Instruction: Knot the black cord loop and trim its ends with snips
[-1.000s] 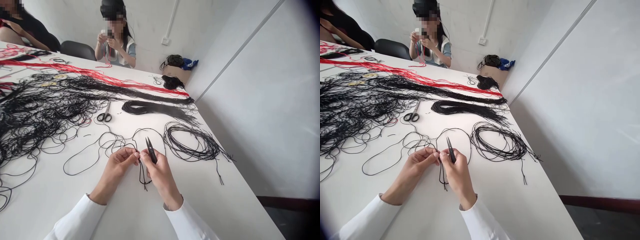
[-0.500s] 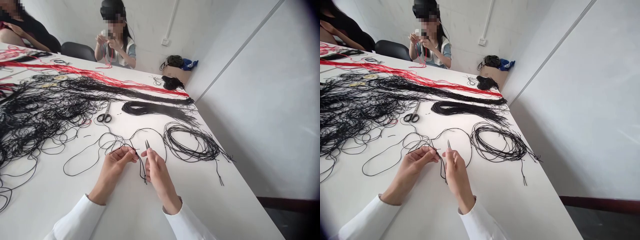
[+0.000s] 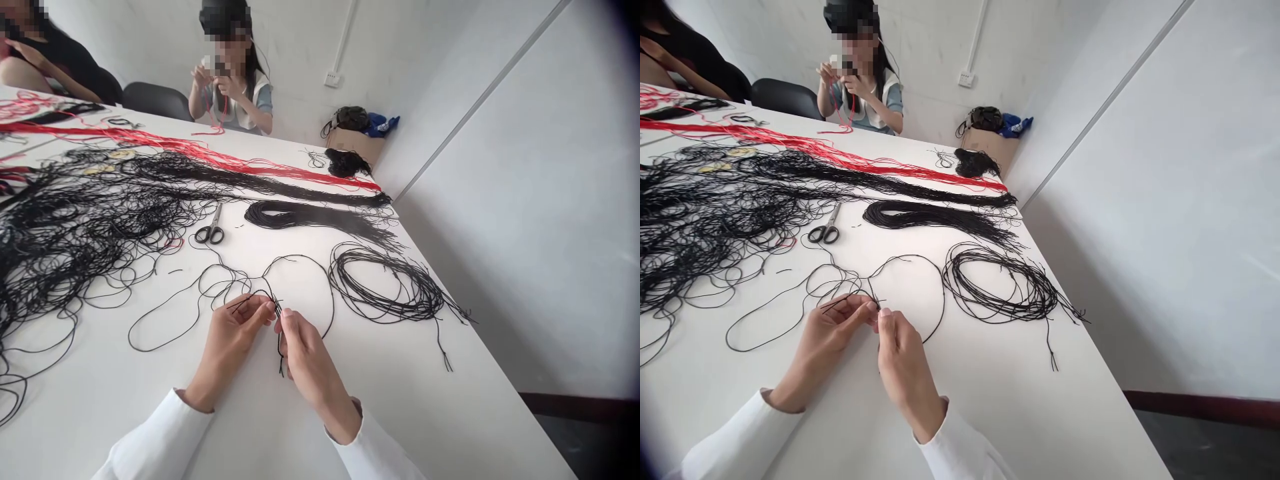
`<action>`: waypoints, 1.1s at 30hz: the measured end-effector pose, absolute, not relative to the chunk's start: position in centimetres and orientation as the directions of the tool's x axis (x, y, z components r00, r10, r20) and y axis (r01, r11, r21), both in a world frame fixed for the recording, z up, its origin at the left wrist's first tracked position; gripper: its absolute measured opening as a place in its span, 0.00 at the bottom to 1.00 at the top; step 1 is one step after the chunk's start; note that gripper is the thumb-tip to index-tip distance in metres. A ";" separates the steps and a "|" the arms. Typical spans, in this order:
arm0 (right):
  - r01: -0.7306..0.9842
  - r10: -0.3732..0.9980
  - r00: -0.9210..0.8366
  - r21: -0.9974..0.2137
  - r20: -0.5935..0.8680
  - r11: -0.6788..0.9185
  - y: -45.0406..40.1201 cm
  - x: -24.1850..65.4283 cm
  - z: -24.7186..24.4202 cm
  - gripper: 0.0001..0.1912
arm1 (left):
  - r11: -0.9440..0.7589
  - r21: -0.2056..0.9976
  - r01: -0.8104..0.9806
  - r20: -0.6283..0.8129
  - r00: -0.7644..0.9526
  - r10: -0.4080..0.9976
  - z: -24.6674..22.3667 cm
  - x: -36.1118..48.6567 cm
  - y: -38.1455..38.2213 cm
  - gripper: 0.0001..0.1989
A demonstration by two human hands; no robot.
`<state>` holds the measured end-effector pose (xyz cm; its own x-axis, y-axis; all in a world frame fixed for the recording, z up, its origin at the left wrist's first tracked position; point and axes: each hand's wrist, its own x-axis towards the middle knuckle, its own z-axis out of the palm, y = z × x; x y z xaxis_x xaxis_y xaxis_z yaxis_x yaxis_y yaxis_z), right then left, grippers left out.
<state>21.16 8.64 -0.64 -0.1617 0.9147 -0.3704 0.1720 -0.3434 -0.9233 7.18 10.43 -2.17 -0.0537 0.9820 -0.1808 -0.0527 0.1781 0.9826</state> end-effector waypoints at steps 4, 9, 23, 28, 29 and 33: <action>0.151 0.915 -0.145 -0.922 -0.377 -0.356 8.6 21.1 -0.9 0.27 | 0.174 0.985 -0.010 -0.174 -0.021 0.984 -2.2 7.3 10.3 0.15; 0.093 0.923 -0.131 -0.932 -0.361 -0.351 8.6 21.0 -1.2 0.27 | 0.166 0.986 0.009 -0.166 -0.012 0.986 -2.3 7.2 10.3 0.14; 0.123 0.920 -0.133 -0.927 -0.369 -0.354 8.7 20.7 -0.9 0.25 | 0.154 0.987 0.039 -0.154 0.004 0.988 -2.1 7.4 10.3 0.14; 0.116 0.915 -0.133 -0.923 -0.380 -0.366 8.6 20.7 -0.9 0.25 | 0.155 0.987 0.030 -0.155 0.002 0.988 -2.2 7.3 10.2 0.14; 0.112 0.916 -0.131 -0.924 -0.380 -0.367 8.6 20.6 -0.9 0.25 | 0.156 0.987 0.030 -0.156 0.000 0.988 -2.2 7.3 10.2 0.14; 0.094 0.923 -0.124 -0.930 -0.365 -0.355 8.7 20.6 -1.0 0.26 | 0.148 0.988 0.046 -0.148 0.003 0.989 -2.3 7.3 10.3 0.14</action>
